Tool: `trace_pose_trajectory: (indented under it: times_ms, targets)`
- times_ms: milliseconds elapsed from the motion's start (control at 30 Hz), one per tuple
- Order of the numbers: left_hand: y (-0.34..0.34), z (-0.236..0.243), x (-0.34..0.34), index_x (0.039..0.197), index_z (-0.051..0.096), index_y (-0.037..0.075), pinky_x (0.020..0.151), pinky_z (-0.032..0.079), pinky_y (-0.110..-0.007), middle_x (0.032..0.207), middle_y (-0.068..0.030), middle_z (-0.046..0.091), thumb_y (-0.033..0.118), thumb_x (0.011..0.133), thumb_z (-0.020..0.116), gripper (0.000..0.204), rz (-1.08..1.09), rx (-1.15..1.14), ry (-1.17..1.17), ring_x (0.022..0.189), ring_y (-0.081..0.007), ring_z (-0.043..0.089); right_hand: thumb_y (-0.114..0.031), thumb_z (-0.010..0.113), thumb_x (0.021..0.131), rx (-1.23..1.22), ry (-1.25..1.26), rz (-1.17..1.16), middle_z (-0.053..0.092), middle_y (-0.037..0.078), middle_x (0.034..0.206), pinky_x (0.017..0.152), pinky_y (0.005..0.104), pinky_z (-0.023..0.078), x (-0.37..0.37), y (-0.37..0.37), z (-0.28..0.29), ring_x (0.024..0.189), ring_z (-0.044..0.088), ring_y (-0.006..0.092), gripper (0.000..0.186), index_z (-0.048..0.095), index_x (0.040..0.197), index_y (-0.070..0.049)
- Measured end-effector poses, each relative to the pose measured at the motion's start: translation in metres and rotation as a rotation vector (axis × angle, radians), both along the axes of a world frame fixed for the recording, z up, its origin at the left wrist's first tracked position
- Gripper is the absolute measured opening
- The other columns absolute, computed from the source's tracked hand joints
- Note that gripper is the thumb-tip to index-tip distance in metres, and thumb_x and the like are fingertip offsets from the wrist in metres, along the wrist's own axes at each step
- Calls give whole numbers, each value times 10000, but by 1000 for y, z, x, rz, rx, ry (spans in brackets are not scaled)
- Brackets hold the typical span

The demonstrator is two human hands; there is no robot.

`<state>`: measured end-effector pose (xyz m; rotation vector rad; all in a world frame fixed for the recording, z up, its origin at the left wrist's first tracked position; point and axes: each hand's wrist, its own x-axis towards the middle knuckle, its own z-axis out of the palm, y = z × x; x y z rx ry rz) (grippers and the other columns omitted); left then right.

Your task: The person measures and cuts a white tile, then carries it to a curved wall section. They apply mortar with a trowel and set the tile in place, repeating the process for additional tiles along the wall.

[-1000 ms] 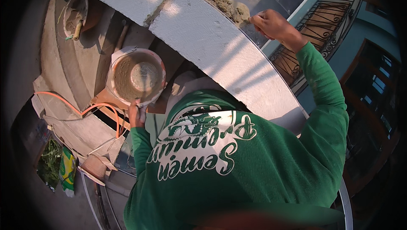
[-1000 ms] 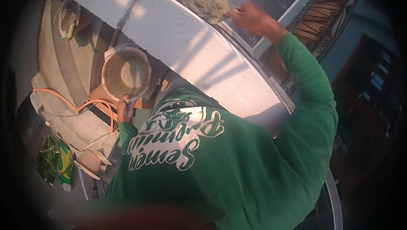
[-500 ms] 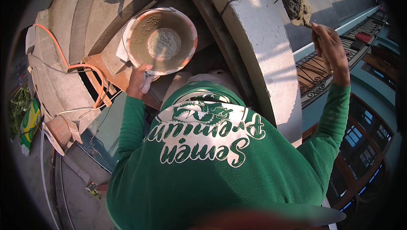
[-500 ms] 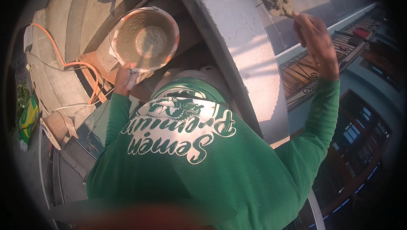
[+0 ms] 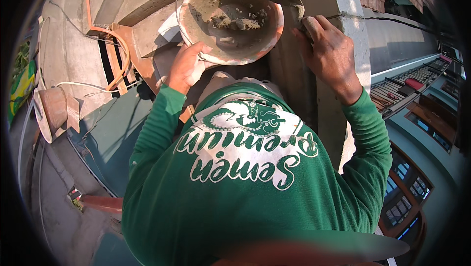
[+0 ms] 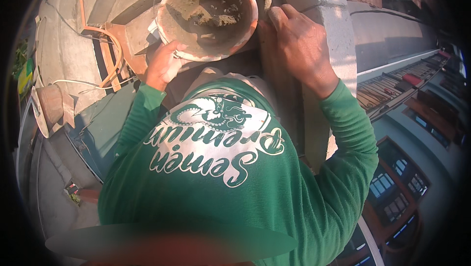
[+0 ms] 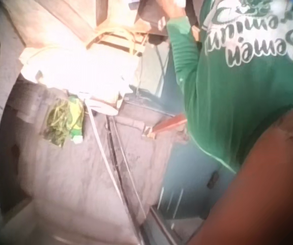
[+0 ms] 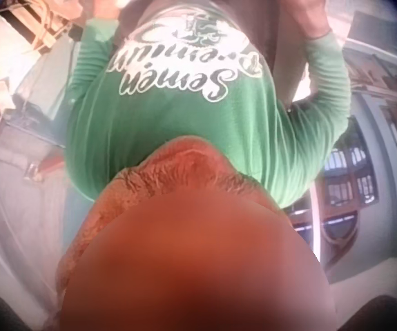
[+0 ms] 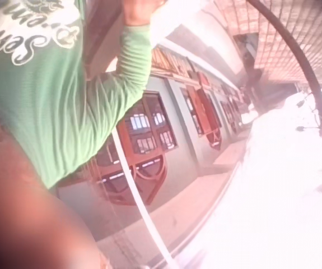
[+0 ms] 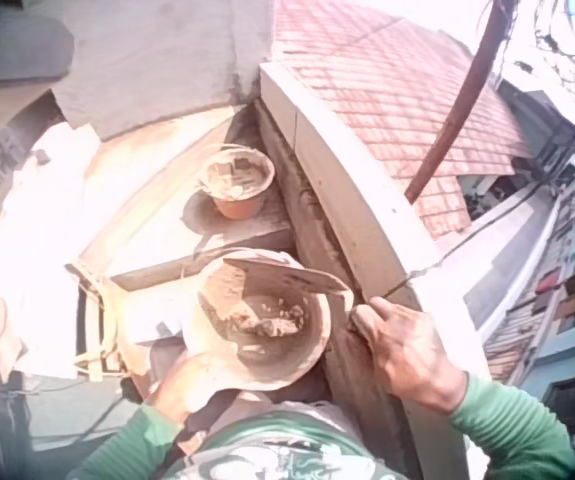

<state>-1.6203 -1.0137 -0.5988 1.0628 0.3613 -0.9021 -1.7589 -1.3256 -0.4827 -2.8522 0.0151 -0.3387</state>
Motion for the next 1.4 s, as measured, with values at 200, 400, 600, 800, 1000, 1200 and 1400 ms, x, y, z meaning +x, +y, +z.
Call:
trace_pose_trajectory:
  times_ms: [200, 400, 600, 800, 1000, 1200, 1400]
  targets:
    - [41, -31, 0, 1293, 511, -44, 1096, 530, -637, 1263, -221, 599, -15, 931, 599, 373, 72, 31, 37, 1208, -423, 642, -250, 704, 1027, 242, -34, -156, 629, 134, 834, 654, 384, 512, -18, -27, 47, 709, 618, 316, 258, 676, 1019, 6]
    - [101, -66, 23, 1090, 546, -90, 1097, 551, -611, 1120, -198, 570, 0, 926, 612, 198, 107, -5, 52, 1112, -421, 659, -270, 574, 1054, 892, -117, -747, 596, 35, 811, 691, 272, 464, -93, -92, 77, 739, 571, 127, 322, 711, 1067, 22]
    - [130, -90, 80, 1073, 579, -66, 1056, 593, -471, 1082, -158, 598, -28, 943, 627, 144, -24, 178, -95, 1027, -314, 664, -350, 538, 1060, 616, 394, -1129, 593, 45, 749, 582, 303, 459, -189, -179, 13, 677, 582, 125, 369, 667, 902, -43]
    - [98, -66, 148, 1083, 626, -46, 978, 619, -421, 1035, -173, 701, 66, 837, 688, 277, -69, 390, 21, 946, -320, 732, -408, 534, 971, 57, 961, -1111, 720, 299, 1178, 1018, 507, 525, -227, -161, -55, 1155, 680, 461, 496, 760, 1124, 7]
    - [61, -34, 206, 1161, 545, -105, 1056, 610, -561, 1144, -198, 619, -46, 846, 598, 326, -77, 330, 45, 1137, -394, 679, -379, 565, 935, 495, 1133, -1080, 722, 325, 1075, 940, 529, 536, -186, -151, -76, 1035, 705, 474, 461, 772, 1030, 22]
    - [-19, 40, 211, 1244, 555, -138, 1082, 587, -563, 1251, -215, 624, -55, 811, 616, 445, -126, 440, 77, 1189, -395, 661, -295, 553, 924, 647, 1015, -1109, 720, 339, 1027, 963, 546, 524, -172, -139, -79, 1016, 709, 491, 433, 757, 995, 80]
    - [-47, 69, 227, 1288, 554, -104, 1050, 623, -507, 1276, -215, 659, -62, 863, 600, 430, -194, 512, 116, 1184, -369, 689, -306, 531, 932, 692, 986, -1113, 735, 314, 1012, 954, 535, 542, -150, -143, -61, 996, 715, 487, 437, 774, 973, 54]
